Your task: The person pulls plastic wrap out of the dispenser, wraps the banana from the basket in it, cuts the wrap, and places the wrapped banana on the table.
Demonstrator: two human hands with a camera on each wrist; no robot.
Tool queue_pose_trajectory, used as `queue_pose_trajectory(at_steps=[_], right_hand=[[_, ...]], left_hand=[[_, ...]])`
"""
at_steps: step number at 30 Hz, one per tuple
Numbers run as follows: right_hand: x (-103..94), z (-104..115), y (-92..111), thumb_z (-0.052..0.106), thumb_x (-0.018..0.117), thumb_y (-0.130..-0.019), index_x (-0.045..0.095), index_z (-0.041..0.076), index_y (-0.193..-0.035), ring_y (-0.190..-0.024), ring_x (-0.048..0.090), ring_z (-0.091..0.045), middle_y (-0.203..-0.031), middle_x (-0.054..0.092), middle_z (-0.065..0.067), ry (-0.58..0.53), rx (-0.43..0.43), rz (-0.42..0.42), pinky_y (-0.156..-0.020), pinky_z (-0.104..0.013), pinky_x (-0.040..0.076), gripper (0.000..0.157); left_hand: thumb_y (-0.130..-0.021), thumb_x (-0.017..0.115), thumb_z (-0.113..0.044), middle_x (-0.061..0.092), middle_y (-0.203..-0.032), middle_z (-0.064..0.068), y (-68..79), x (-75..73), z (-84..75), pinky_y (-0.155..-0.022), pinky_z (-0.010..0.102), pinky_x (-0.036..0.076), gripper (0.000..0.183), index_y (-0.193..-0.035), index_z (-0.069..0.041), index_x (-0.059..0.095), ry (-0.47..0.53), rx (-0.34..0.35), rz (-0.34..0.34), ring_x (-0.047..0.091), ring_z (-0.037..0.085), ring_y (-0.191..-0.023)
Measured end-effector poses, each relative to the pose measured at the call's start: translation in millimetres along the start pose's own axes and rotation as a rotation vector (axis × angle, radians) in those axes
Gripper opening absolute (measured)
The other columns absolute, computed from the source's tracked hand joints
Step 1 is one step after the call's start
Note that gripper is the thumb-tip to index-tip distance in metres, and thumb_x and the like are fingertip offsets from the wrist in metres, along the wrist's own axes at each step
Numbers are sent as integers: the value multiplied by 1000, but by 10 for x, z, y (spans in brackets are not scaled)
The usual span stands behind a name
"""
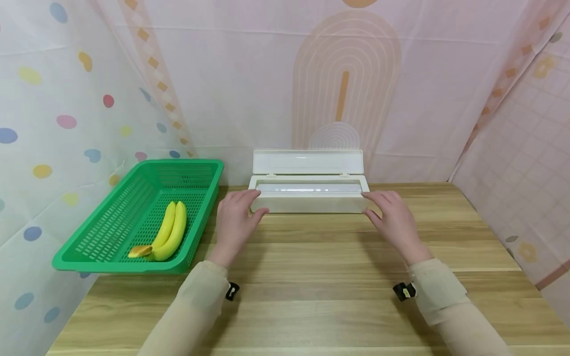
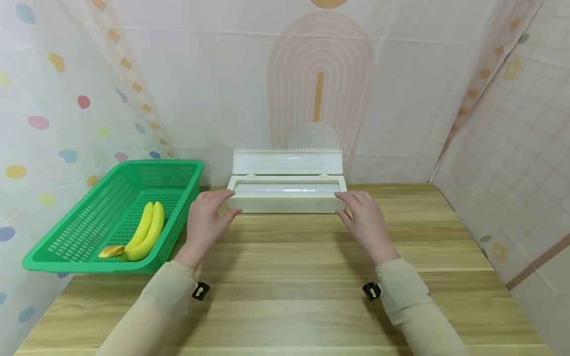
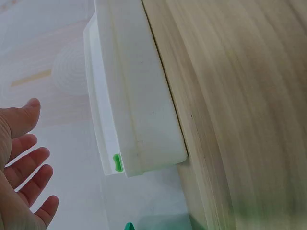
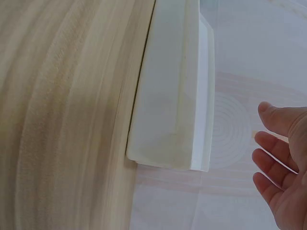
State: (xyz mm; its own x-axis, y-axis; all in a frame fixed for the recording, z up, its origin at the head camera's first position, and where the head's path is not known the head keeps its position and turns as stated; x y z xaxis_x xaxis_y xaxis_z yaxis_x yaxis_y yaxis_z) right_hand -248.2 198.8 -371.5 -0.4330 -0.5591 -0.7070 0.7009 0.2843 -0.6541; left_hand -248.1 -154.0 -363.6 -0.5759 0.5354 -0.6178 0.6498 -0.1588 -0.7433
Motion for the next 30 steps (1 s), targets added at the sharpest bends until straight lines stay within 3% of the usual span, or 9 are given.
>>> queue_pose_trajectory(at_steps=[7, 12, 21, 30], right_hand=[[43, -50, -71, 5, 79, -83, 65, 1, -121, -110, 56, -39, -115, 66, -19, 1, 26, 62, -96, -52, 45, 41], [77, -70, -125, 5, 78, -83, 65, 0, -121, -111, 55, -41, -117, 66, -21, -10, 42, 75, -98, -52, 43, 41], [186, -102, -192, 6, 78, -85, 65, 0, -124, -115, 54, -41, -121, 65, -21, -20, 78, 129, -101, -52, 42, 42], [301, -155, -264, 9, 75, -88, 63, 1, -126, -117, 53, -41, -124, 63, -20, -10, 112, 177, -102, -53, 41, 41]], left_hand=[[-75, 88, -15, 68, -119, 15, -67, 55, 67, -91, 56, 44, 47, -116, -2, 71, 21, -10, 22, 57, 38, -109], [-78, 86, -17, 65, -125, 16, -102, 117, 132, -98, 56, 41, 50, -121, -1, 68, 9, -12, 95, 55, 38, -114], [-82, 82, -21, 61, -132, 17, -170, 238, 231, -108, 53, 35, 55, -130, -1, 63, -9, -102, 272, 52, 37, -123], [-84, 80, -21, 61, -131, 19, -240, 342, 324, -106, 52, 39, 54, -129, 1, 62, -7, -104, 319, 53, 37, -123]])
Point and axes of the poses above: each hand's wrist, its own y-axis away from the middle knuckle, its own x-axis out of the palm, z = x × y, the point moved 2 cm from there along -y, towards the middle knuckle
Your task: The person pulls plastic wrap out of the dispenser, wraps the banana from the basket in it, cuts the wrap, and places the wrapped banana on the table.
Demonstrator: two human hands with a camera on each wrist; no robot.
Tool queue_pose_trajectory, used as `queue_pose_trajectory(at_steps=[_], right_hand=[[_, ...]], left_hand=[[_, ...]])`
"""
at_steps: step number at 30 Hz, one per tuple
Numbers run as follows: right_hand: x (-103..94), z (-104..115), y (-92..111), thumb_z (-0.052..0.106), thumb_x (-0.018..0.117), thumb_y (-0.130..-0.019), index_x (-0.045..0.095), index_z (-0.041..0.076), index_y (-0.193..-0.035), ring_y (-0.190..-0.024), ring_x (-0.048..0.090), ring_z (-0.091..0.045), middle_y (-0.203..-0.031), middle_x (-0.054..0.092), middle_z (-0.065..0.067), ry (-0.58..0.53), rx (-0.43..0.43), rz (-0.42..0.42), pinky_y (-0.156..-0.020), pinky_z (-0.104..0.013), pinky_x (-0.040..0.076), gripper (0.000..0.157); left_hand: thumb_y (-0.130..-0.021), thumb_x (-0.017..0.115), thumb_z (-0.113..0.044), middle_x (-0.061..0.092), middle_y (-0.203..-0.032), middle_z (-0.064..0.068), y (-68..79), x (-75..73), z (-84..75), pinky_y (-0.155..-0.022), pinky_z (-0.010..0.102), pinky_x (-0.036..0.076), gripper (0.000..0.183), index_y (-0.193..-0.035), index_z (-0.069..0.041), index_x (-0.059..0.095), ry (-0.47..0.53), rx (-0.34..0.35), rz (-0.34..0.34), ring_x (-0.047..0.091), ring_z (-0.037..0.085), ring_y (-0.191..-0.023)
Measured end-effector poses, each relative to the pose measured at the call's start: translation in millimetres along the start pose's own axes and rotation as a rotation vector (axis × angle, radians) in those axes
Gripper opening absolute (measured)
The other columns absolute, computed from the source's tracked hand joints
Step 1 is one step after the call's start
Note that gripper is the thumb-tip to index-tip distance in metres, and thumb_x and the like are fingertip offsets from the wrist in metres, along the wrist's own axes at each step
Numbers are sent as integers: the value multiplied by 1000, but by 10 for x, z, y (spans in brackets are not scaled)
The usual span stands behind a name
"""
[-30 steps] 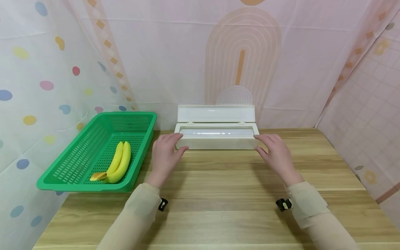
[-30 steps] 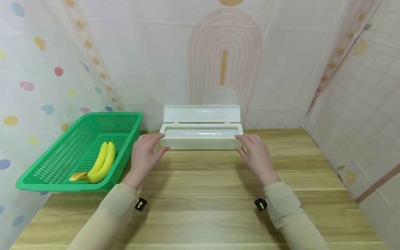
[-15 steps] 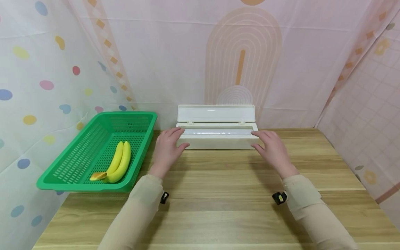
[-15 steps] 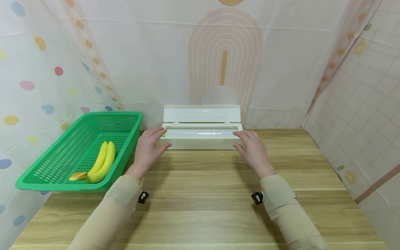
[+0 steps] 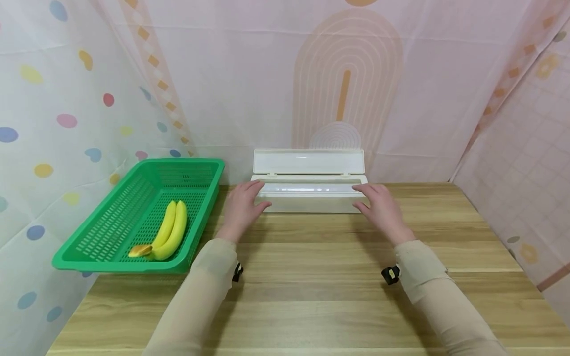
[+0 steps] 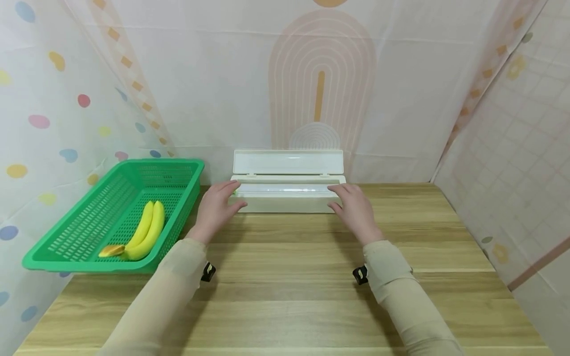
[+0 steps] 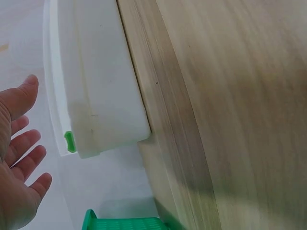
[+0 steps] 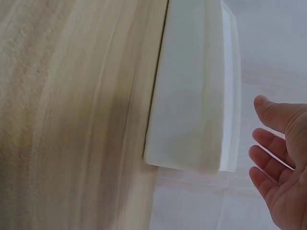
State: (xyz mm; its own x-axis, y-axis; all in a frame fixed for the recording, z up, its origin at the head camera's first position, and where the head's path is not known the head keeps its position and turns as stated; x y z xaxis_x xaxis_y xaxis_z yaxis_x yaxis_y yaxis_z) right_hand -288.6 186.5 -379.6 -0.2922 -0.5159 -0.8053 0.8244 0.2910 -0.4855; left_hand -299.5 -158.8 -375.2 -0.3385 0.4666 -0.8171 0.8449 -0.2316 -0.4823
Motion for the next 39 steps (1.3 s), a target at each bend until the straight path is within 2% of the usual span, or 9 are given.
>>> queue_pose_trajectory(at_steps=[9, 17, 26, 33, 39], right_hand=[[45, -55, -109, 9, 74, -89, 63, 0, -126, -116, 53, -42, -123, 63, -21, -5, 5, 20, -102, -53, 41, 39], [48, -83, -205, 6, 72, -90, 63, 1, -126, -116, 54, -41, -123, 64, -19, 20, -10, 49, -104, -52, 39, 37], [83, -119, -255, 3, 69, -91, 64, 1, -125, -117, 55, -40, -122, 64, -19, 54, 2, 112, -103, -51, 41, 34], [150, -149, -299, 6, 73, -89, 65, 1, -123, -116, 56, -37, -120, 66, -18, 76, -11, 143, -101, -49, 44, 35], [181, -137, -349, 7, 73, -90, 65, 2, -124, -116, 56, -36, -122, 65, -17, 87, -8, 176, -101, -49, 45, 36]], left_hand=[[-88, 77, -24, 59, -135, 16, -107, 47, 48, -108, 51, 38, 51, -131, -2, 62, -38, -45, 94, 51, 35, -126], [-87, 78, -23, 62, -131, 18, -187, 55, 96, -105, 50, 40, 49, -128, -1, 63, -63, -14, 116, 54, 35, -123], [-88, 77, -19, 61, -132, 18, -288, 81, 126, -107, 46, 40, 47, -129, -1, 63, -50, -28, 186, 53, 35, -124], [-86, 78, -15, 64, -126, 17, -343, 139, 94, -105, 45, 42, 42, -124, 0, 66, -54, 31, 191, 56, 35, -120], [-86, 78, -13, 66, -124, 17, -365, 181, 93, -104, 44, 43, 39, -121, 0, 68, -65, 19, 198, 57, 34, -118]])
Point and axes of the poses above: each hand's wrist, its own y-axis away from the middle knuckle, its own x-axis out of the palm, z = x × y, the point moved 2 cm from there along -y, towards the middle knuckle
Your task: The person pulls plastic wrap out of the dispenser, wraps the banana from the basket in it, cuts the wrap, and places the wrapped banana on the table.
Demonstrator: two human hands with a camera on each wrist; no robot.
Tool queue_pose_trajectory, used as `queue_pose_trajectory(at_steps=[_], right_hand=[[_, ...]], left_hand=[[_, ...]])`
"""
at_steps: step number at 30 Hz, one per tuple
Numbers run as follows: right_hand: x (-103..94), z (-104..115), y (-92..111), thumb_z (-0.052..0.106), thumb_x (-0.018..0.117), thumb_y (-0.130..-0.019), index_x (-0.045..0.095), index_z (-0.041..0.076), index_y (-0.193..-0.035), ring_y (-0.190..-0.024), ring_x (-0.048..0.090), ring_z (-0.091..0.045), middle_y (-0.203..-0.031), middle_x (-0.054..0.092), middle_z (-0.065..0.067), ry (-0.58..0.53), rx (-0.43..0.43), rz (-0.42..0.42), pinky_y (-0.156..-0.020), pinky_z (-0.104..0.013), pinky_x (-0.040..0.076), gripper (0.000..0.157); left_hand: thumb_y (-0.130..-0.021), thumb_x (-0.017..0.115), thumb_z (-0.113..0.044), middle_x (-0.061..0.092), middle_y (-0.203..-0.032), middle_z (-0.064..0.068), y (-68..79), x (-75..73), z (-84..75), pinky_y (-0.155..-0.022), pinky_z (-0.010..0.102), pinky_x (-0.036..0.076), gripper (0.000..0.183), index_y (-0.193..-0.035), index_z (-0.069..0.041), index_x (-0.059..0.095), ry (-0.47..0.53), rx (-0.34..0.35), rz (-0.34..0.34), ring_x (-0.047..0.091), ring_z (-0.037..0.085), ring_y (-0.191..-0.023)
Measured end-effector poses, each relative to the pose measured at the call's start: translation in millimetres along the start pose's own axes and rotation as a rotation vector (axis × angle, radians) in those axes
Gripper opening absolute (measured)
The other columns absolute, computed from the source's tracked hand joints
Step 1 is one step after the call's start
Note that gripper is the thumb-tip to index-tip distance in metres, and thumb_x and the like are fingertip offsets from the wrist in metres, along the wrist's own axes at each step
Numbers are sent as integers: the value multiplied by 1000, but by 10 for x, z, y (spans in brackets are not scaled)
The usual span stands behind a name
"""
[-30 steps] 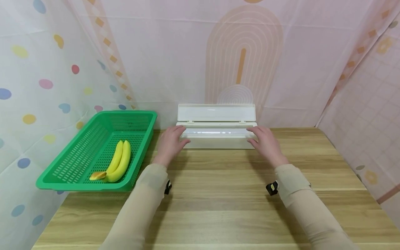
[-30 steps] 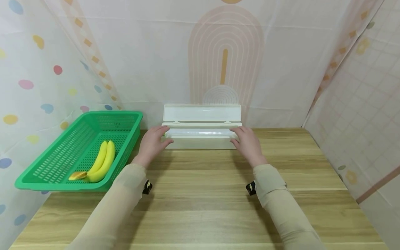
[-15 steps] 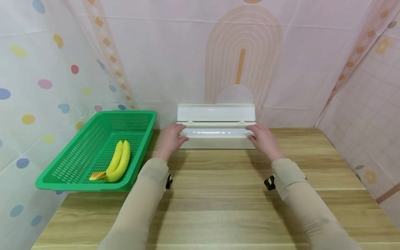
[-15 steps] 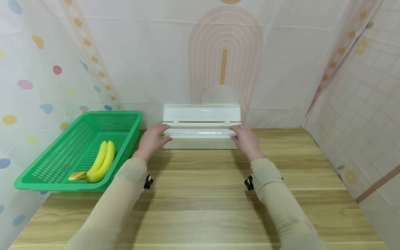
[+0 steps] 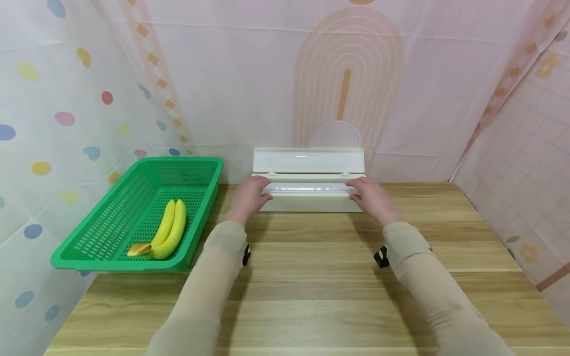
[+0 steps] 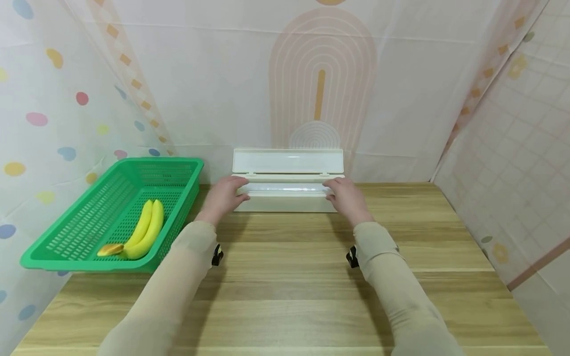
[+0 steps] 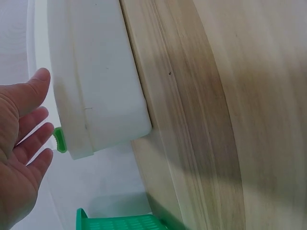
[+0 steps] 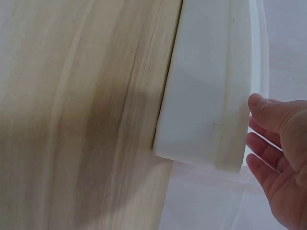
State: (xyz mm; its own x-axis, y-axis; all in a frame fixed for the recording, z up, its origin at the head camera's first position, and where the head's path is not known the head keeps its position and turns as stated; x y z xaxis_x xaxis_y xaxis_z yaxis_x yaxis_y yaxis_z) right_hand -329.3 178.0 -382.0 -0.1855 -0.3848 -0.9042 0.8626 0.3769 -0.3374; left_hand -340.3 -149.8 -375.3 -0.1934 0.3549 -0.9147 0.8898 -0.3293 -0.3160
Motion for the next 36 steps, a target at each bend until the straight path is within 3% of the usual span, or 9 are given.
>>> queue_pose_trajectory(at_steps=[7, 12, 17, 22, 30, 36], right_hand=[[-11, 10, -14, 6, 71, -91, 66, 3, -123, -117, 56, -36, -122, 65, -16, -7, 23, 44, -100, -50, 45, 32], [-4, -17, -17, 6, 71, -91, 67, 2, -119, -115, 57, -37, -120, 67, -17, -4, 7, 45, -100, -49, 45, 29], [0, -45, -40, 6, 68, -93, 69, 1, -115, -110, 60, -36, -115, 68, -17, -25, -10, 45, -98, -49, 46, 23], [-6, -54, -75, 3, 64, -95, 71, 0, -111, -105, 63, -34, -109, 70, -16, -37, -6, 47, -96, -48, 48, 18], [-21, -45, -126, 4, 64, -96, 72, 3, -111, -103, 63, -32, -107, 70, -14, -42, 58, 96, -93, -47, 49, 18], [-13, -64, -135, 3, 63, -95, 73, 3, -105, -101, 63, -33, -104, 70, -14, -43, 78, 93, -93, -47, 49, 15]], left_hand=[[-90, 73, -11, 67, -122, 16, -18, 17, 10, -101, 44, 46, 31, -120, -2, 69, 1, -36, 38, 59, 33, -117], [-92, 68, -5, 68, -118, 15, -26, 25, 14, -98, 45, 48, 22, -114, -3, 71, 5, -24, 39, 61, 32, -115], [-93, 64, 1, 71, -106, 12, -39, 39, 20, -86, 42, 52, 9, -93, -4, 71, -17, -22, 46, 64, 29, -102], [-92, 60, 4, 64, -90, 8, -66, 48, 17, -69, 38, 45, 20, -75, -7, 59, -34, -50, 71, 57, 25, -85], [-94, 57, 5, 54, -85, 9, -84, 57, 3, -64, 35, 35, 32, -67, -11, 51, -33, -89, 92, 45, 24, -80], [-86, 44, 15, 33, -70, 4, -103, 71, 10, -59, 33, 22, 41, -62, -15, 28, -11, -86, 84, 33, 21, -69]])
Point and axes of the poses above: each hand's wrist, its own y-axis away from the middle knuckle, its own x-axis out of the palm, z = x × y, the point moved 2 cm from there along -y, towards the middle knuckle
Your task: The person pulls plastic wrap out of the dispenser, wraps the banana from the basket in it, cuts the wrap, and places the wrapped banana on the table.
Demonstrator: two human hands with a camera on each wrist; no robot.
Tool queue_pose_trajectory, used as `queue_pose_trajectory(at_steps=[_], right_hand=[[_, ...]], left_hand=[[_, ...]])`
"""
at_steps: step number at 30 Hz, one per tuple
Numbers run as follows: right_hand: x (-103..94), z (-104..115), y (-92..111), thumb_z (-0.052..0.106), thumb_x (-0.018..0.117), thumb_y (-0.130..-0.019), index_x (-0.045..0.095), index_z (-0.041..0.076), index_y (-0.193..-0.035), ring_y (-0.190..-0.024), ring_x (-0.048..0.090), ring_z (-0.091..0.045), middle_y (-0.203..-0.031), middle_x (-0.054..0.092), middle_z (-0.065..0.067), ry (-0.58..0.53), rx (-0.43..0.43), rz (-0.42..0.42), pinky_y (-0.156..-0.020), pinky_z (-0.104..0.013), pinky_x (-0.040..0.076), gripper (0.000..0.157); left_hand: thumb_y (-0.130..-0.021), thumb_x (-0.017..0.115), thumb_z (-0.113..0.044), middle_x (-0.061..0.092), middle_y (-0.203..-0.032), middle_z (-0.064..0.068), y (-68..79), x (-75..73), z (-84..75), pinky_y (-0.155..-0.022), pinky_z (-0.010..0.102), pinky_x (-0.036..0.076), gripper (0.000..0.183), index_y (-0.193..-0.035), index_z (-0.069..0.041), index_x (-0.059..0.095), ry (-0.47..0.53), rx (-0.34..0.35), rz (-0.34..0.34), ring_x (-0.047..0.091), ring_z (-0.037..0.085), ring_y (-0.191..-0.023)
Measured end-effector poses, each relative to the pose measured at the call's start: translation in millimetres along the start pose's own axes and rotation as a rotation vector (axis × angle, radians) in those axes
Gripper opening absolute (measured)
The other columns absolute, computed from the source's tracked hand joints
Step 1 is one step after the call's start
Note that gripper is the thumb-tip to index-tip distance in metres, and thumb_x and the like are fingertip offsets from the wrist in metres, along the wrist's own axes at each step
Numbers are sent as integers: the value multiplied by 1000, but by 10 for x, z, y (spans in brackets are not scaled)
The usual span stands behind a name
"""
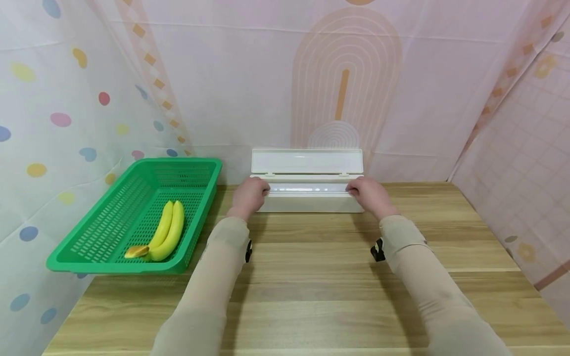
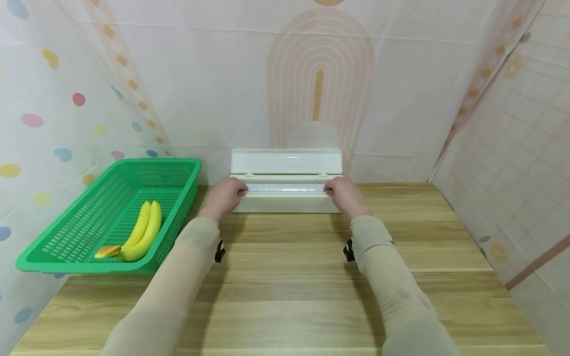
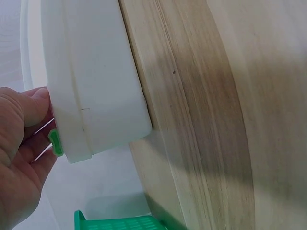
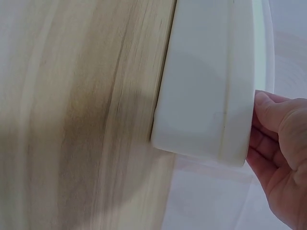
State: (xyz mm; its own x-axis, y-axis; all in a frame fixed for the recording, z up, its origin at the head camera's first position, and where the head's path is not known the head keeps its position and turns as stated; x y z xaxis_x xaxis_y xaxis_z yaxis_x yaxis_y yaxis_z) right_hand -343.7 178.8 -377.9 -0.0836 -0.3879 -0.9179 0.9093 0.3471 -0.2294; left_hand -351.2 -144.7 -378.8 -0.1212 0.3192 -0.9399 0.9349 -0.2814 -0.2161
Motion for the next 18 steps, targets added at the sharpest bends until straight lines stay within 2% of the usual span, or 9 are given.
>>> queue_pose_trajectory(at_steps=[3, 6, 12, 15, 18], right_hand=[[5, -4, -10, 3, 62, -96, 74, 3, -104, -100, 63, -32, -103, 70, -13, 4, 9, 3, -92, -47, 49, 14], [14, -13, -15, 2, 63, -95, 74, 3, -102, -99, 63, -32, -101, 69, -13, 14, 11, -5, -91, -46, 50, 13], [20, -11, -20, 0, 65, -92, 73, 2, -94, -94, 63, -32, -95, 69, -13, 36, -24, -55, -88, -45, 50, 9], [30, -7, -25, 0, 64, -92, 72, 2, -93, -95, 62, -33, -94, 69, -13, 46, -25, -61, -88, -45, 49, 8], [48, -14, -34, 1, 63, -94, 71, 2, -94, -97, 61, -33, -96, 68, -13, 56, -12, -57, -89, -45, 49, 9]], left_hand=[[-81, 40, 17, 23, -69, 2, -10, -2, 3, -59, 32, 18, 41, -65, -16, 21, 13, 1, 5, 27, 19, -66], [-83, 42, 15, 28, -68, 2, -15, -4, 8, -58, 31, 19, 42, -64, -16, 23, 23, -5, 13, 31, 19, -67], [-75, 37, 16, 25, -67, 2, -30, -9, 19, -57, 30, 19, 35, -62, -15, 26, 53, -32, 27, 29, 19, -65], [-74, 37, 14, 38, -69, 4, -33, -11, 22, -57, 30, 22, 29, -62, -12, 41, 52, -50, 21, 35, 20, -68], [-80, 41, 12, 55, -80, 6, -37, -5, 22, -59, 31, 30, 30, -71, -9, 62, 47, -76, 14, 44, 22, -74]])
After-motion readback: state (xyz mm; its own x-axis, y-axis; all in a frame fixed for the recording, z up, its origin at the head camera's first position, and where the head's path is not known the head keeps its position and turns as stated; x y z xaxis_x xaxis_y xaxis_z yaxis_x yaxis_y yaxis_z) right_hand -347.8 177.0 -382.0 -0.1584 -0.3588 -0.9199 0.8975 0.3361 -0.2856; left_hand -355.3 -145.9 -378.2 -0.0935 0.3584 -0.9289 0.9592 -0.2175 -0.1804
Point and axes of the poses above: each hand's wrist, its own y-axis away from the middle knuckle, its own x-axis out of the palm, z = x × y, the point moved 2 cm from there along -y, towards the middle knuckle
